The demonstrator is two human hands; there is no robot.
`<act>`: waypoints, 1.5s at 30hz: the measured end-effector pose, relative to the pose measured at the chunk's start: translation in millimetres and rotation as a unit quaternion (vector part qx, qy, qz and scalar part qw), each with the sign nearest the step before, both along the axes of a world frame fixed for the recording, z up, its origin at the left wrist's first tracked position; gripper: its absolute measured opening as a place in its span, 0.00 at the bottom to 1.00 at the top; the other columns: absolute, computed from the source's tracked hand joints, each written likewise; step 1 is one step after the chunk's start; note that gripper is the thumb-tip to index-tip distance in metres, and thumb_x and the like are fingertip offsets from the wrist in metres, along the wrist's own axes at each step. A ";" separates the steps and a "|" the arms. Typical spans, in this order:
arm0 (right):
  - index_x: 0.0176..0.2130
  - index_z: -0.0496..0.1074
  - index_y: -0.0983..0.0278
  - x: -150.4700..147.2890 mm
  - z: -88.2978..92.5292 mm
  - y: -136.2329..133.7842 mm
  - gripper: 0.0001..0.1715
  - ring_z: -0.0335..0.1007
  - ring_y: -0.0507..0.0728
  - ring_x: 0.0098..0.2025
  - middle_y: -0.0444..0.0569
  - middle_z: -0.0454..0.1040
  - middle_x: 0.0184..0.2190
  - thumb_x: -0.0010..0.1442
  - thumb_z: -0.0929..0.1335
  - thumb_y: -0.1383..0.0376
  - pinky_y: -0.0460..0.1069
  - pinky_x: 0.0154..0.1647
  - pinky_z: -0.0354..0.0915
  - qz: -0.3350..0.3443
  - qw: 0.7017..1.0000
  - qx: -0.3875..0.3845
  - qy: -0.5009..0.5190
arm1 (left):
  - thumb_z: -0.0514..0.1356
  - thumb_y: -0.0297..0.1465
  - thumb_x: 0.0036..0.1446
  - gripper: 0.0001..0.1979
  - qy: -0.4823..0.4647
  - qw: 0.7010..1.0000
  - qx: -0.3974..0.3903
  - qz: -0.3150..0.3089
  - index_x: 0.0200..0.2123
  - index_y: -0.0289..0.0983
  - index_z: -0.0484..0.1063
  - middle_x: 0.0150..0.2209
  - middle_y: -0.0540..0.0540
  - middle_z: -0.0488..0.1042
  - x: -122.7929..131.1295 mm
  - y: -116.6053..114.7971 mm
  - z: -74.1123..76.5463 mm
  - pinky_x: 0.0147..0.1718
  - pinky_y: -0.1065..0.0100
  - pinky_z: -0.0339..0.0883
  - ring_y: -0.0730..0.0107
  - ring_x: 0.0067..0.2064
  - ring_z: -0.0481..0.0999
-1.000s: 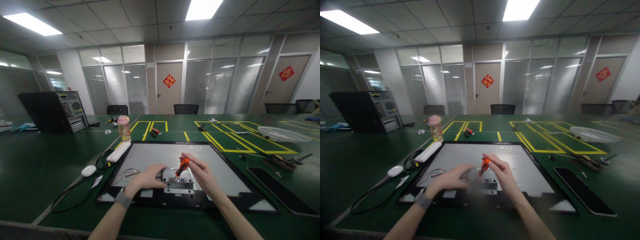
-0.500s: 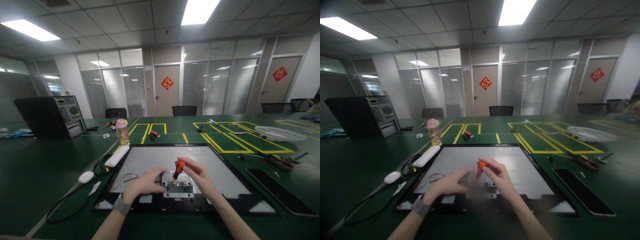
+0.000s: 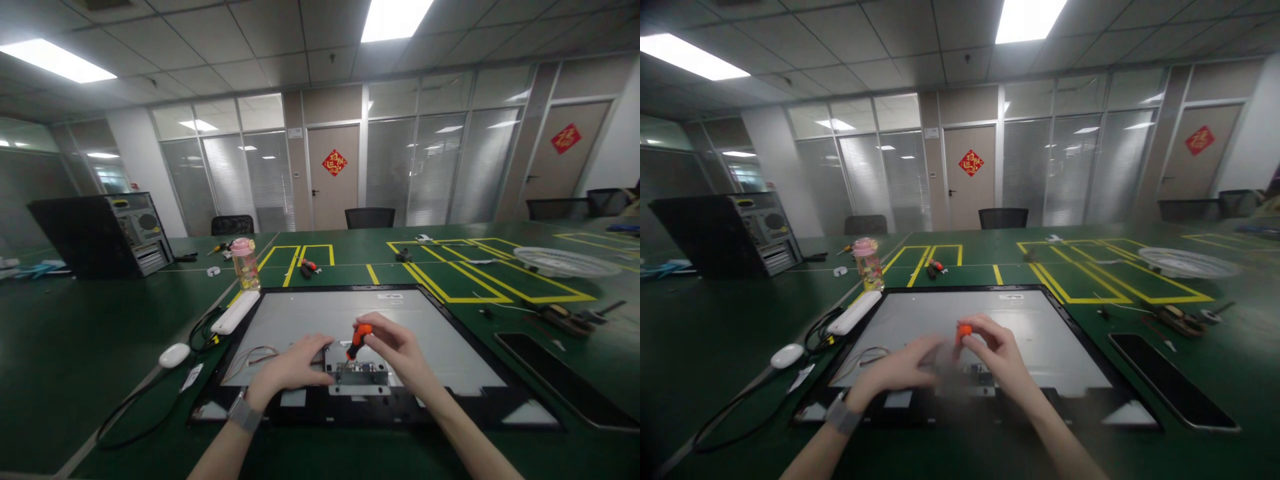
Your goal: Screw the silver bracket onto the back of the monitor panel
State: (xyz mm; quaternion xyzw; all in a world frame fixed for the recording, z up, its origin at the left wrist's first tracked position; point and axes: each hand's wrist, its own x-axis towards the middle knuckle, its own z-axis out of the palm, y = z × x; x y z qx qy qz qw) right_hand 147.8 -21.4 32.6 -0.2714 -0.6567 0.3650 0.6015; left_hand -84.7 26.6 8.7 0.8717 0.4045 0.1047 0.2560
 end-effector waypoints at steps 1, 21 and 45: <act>0.41 0.78 0.60 1.3 -0.7 0.8 0.12 0.73 0.58 0.39 0.50 0.75 0.36 0.56 0.72 0.60 0.53 0.41 0.70 -0.004 1.000 -0.006 0.007 | 0.65 0.40 0.49 0.37 0.000 1.000 0.005 0.000 0.61 0.42 0.58 0.61 0.42 0.62 -0.1 0.3 -0.5 0.59 0.57 0.54 0.52 0.61 0.61; 0.49 0.74 0.60 4.5 -6.6 -0.6 0.18 0.75 0.61 0.43 0.52 0.79 0.40 0.64 0.65 0.56 0.58 0.48 0.68 -0.006 1.000 -0.019 -0.007 | 0.64 0.40 0.50 0.36 0.002 1.000 0.014 -0.005 0.61 0.43 0.58 0.59 0.43 0.65 1.9 -1.6 2.7 0.57 0.59 0.57 0.53 0.59 0.64; 0.43 0.77 0.60 3.0 -5.4 2.2 0.16 0.75 0.59 0.38 0.49 0.80 0.35 0.57 0.69 0.55 0.52 0.41 0.70 -0.114 0.993 -0.019 -0.014 | 0.64 0.43 0.50 0.37 -0.002 1.000 0.014 -0.004 0.62 0.44 0.57 0.60 0.44 0.64 0.0 -0.2 -0.9 0.58 0.59 0.56 0.54 0.59 0.63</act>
